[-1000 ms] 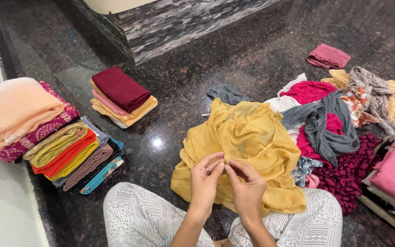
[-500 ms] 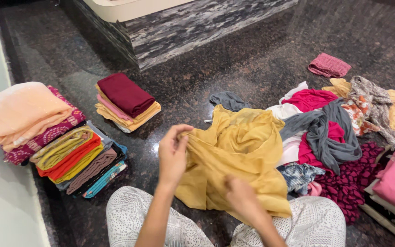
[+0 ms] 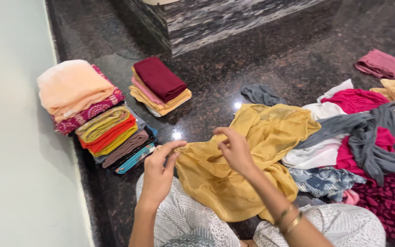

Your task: The person sits on the floor and folds several pieces of clothing, including a yellow cloth and a maroon cloth, into neat stacks. The person handles the items one at a time, smoothing and folding them before placing them on a growing pile.

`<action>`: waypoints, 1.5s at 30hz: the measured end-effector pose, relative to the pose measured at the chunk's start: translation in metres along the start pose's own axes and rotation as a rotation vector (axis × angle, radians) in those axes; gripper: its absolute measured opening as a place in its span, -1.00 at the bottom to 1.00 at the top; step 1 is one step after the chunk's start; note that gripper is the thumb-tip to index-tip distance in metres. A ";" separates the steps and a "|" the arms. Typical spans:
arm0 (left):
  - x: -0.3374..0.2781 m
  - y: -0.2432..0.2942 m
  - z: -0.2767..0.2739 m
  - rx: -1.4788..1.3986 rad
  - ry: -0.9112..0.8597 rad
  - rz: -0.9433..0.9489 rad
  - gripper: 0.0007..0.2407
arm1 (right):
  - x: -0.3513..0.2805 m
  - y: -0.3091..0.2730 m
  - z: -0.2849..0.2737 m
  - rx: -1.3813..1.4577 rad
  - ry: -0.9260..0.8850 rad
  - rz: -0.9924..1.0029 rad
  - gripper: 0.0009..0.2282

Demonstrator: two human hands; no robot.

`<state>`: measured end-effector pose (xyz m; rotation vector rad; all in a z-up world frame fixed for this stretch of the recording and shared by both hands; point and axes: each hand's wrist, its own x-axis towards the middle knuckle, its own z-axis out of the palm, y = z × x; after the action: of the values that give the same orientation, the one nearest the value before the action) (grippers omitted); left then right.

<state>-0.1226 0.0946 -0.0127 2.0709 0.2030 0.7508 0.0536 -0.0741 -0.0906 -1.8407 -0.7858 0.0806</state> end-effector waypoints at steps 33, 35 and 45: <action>-0.012 -0.015 -0.014 0.094 0.359 -0.127 -0.90 | 0.000 0.049 0.022 -0.170 -0.495 -0.289 -0.89; -0.012 -0.015 -0.017 0.079 0.371 -0.110 -0.90 | 0.001 0.057 0.020 -0.166 -0.473 -0.291 -0.85; 0.000 -0.018 -0.038 0.176 0.435 -0.071 -0.89 | 0.001 -0.005 -0.097 -0.061 -0.204 -0.165 -0.88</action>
<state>-0.1425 0.1320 -0.0109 2.0263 0.5998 1.1678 0.0917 -0.1516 -0.0451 -1.8364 -1.0908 0.1410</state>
